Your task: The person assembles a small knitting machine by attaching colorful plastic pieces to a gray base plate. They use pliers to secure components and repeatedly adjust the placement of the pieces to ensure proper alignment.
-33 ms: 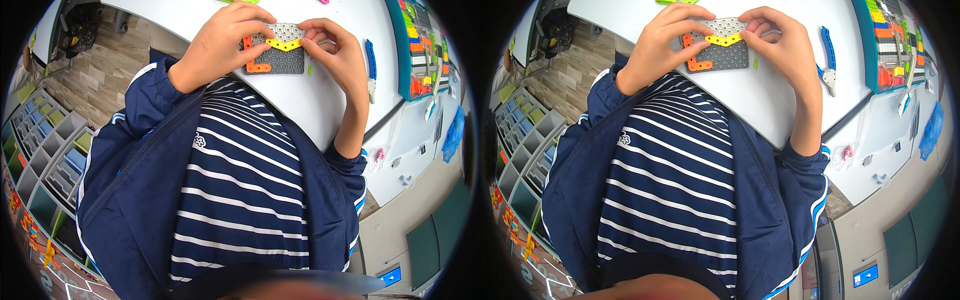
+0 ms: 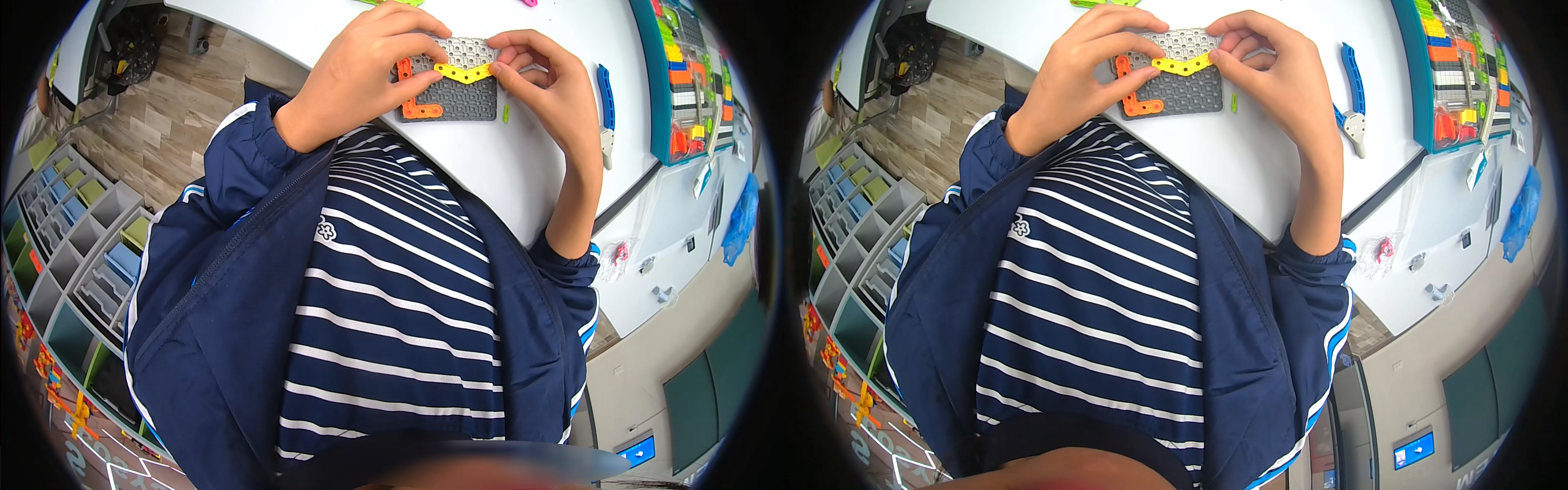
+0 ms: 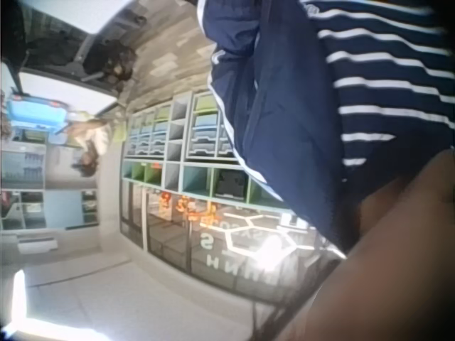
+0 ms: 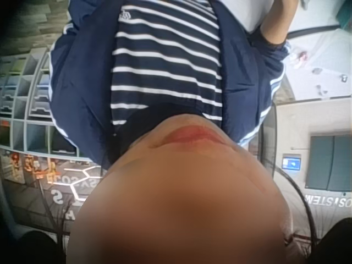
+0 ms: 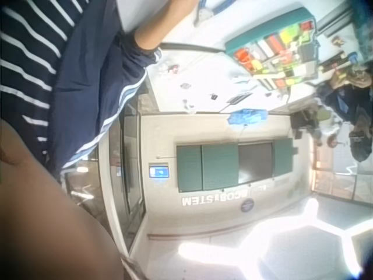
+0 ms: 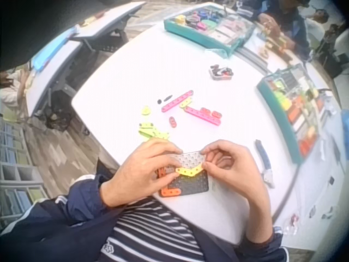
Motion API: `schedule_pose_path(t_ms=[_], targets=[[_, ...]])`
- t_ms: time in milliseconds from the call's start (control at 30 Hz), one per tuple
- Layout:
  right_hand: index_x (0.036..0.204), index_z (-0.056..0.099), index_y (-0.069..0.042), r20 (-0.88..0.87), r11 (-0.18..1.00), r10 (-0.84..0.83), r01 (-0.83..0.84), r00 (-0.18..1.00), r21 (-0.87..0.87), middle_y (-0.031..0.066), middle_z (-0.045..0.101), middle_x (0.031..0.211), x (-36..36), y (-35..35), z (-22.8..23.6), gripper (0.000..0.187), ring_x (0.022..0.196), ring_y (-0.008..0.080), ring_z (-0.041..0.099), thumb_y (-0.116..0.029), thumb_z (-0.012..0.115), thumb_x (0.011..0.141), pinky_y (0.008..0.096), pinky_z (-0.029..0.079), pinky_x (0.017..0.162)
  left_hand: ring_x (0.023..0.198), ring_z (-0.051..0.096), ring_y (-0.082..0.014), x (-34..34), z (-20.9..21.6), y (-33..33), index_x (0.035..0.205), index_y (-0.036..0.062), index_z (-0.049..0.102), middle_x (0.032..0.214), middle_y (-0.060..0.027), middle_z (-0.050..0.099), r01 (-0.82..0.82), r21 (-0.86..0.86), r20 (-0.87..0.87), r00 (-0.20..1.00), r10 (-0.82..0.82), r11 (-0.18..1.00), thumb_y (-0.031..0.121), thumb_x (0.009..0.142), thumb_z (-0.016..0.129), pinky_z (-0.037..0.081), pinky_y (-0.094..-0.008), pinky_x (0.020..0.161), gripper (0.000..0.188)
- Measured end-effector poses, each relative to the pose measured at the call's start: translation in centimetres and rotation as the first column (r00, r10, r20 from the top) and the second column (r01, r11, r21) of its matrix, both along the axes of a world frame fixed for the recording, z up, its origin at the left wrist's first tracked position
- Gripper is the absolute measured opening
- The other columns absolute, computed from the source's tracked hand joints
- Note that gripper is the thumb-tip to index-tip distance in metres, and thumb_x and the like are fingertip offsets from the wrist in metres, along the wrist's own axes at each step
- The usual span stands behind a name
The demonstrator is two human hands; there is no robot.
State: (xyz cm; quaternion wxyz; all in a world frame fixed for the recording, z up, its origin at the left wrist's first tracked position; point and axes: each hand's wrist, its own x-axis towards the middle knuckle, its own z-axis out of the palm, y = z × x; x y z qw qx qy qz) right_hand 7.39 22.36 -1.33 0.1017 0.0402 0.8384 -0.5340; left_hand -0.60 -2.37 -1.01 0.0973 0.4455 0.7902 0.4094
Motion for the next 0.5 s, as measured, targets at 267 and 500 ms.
schedule_pose_path(t_ms=[267,500], targets=[[0.12,0.074,-0.001,-0.002,1.0,0.002,-0.002,1.0,0.015,0.0018,0.068,0.094,-0.04,0.03,-0.19,0.029,0.085,0.0053,0.063,-0.005,0.077,0.091,0.0182,0.054,0.074,0.115,0.061,-0.0312,-0.12,-0.04,0.11,0.099,0.0016,0.071,0.119,-0.0139,0.068,0.003,0.003,-0.004,1.0,-0.003,1.0,0.008,0.084,0.079,0.05,-0.0415,0.097,0.018],[0.12,0.074,-0.001,-0.02,1.0,0.002,-0.002,1.0,0.003,0.0015,0.068,0.094,-0.48,0.25,-0.5,0.029,0.085,0.0052,0.063,-0.005,0.078,0.091,0.0178,0.054,0.074,0.114,0.061,-0.0311,-0.57,-0.35,0.24,0.099,0.0019,0.07,0.119,-0.0138,0.068,0.001,0.002,0.002,1.0,-0.001,1.0,0.008,0.085,0.078,0.05,-0.0413,0.097,0.017]])
